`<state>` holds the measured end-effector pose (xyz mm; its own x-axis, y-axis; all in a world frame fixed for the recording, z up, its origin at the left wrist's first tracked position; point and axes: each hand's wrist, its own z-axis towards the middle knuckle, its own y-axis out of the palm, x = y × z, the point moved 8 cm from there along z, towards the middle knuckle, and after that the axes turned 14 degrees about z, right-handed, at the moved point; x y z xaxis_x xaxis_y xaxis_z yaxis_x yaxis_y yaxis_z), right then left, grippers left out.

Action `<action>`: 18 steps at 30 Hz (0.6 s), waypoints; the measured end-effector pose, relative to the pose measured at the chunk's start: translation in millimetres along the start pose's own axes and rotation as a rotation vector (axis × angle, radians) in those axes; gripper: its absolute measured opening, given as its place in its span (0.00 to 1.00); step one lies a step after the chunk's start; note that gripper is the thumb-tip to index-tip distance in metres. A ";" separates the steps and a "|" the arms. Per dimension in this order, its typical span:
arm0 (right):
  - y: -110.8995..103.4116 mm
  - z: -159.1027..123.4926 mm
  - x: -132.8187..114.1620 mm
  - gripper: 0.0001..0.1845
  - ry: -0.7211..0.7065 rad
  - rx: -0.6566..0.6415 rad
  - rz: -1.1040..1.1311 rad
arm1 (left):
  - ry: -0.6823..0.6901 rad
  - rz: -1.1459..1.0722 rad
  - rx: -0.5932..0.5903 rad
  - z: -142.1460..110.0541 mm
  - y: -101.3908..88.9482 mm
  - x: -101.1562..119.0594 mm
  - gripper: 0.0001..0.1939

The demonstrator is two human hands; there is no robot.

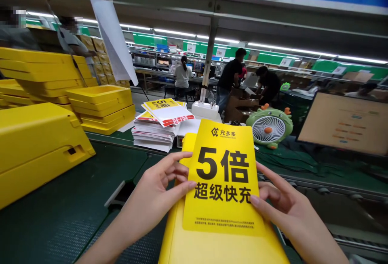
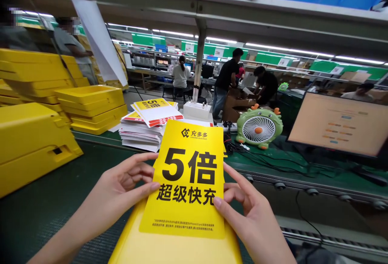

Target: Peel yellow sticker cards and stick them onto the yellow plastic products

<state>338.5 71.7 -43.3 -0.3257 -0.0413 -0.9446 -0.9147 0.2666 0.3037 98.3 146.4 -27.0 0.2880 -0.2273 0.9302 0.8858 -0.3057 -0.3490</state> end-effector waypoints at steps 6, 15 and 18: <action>-1.2 1.6 -0.3 0.37 -0.026 -0.011 -0.025 | -0.003 0.004 0.036 0.7 -2.2 4.8 0.22; -3.4 4.5 1.3 0.38 -0.068 -0.034 -0.098 | 0.000 0.019 0.052 0.6 -3.0 5.5 0.24; -6.4 7.9 3.5 0.38 -0.122 -0.051 -0.163 | 0.006 0.030 0.059 1.0 -3.1 4.9 0.24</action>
<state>345.1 77.5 -49.6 -0.1436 0.0374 -0.9889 -0.9648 0.2171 0.1483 97.3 147.1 -21.3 0.3124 -0.2413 0.9188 0.8968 -0.2439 -0.3690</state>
